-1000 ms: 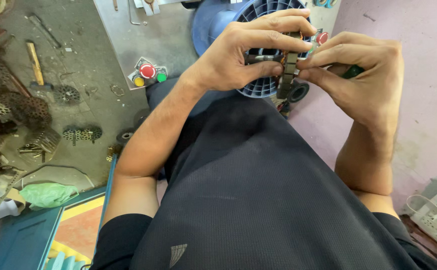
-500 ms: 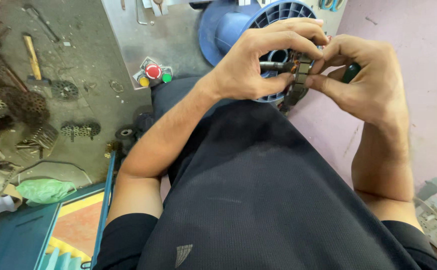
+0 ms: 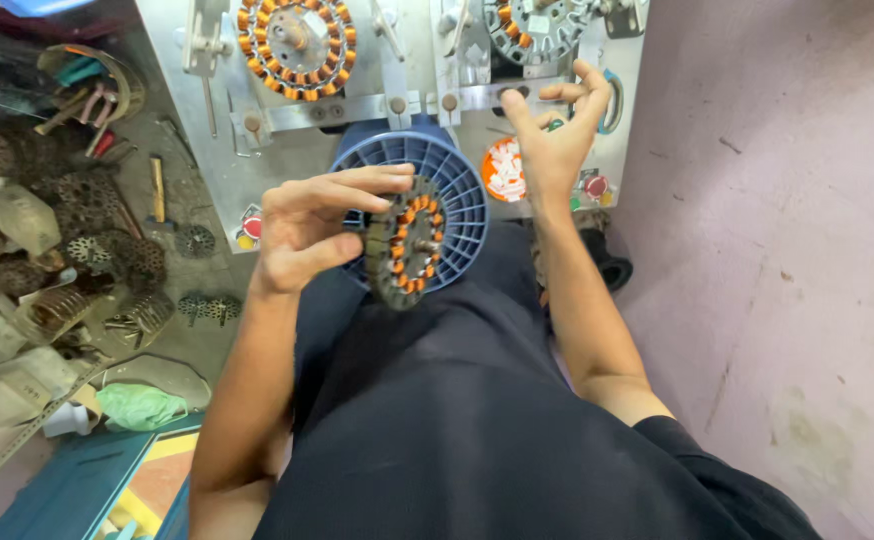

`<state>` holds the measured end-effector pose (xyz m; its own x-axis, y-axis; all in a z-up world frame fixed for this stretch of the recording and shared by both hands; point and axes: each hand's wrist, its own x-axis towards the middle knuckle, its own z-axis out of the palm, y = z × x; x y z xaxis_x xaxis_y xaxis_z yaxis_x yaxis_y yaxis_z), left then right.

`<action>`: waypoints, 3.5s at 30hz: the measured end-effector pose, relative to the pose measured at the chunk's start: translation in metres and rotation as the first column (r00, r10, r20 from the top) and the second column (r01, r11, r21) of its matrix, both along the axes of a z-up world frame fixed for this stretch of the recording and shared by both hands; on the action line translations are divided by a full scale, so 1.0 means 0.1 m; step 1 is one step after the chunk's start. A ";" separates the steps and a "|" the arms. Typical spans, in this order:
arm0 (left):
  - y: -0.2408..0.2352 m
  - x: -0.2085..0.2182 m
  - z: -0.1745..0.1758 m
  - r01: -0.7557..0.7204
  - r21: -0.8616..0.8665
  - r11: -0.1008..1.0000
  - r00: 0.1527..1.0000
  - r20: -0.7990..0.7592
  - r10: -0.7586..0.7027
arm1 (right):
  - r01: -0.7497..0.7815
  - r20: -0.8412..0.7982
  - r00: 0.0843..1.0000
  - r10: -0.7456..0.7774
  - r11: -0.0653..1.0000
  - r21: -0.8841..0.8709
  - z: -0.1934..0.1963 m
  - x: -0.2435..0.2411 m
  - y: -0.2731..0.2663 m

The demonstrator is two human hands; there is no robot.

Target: The person uses a screwdriver to adjust and secure components on a motor stator mounted on a workbench. They repeatedly insert small white insulating pieces into slots between copper windings, then tighten or align parts with the screwdriver. The person also briefly picks up a small white object from the floor and places it on the workbench.

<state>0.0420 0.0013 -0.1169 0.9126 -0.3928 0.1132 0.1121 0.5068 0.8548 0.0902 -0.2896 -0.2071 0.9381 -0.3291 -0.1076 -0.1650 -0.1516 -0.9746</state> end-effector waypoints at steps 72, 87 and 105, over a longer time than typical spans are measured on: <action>-0.09 0.14 0.24 0.131 0.132 0.983 0.984 -0.137 -0.113 | 0.059 0.083 0.996 -0.016 0.834 -0.548 -0.18 0.37 -0.11; -0.03 0.10 0.22 0.125 0.169 0.978 0.992 -0.042 -0.119 | -0.225 -0.509 0.830 -0.227 0.698 -0.679 -0.75 -0.97 -1.40; 0.01 -0.06 -0.01 -0.032 0.405 0.914 0.879 0.446 -0.167 | 0.307 -0.067 0.936 -0.347 0.703 0.641 1.36 -1.08 -0.01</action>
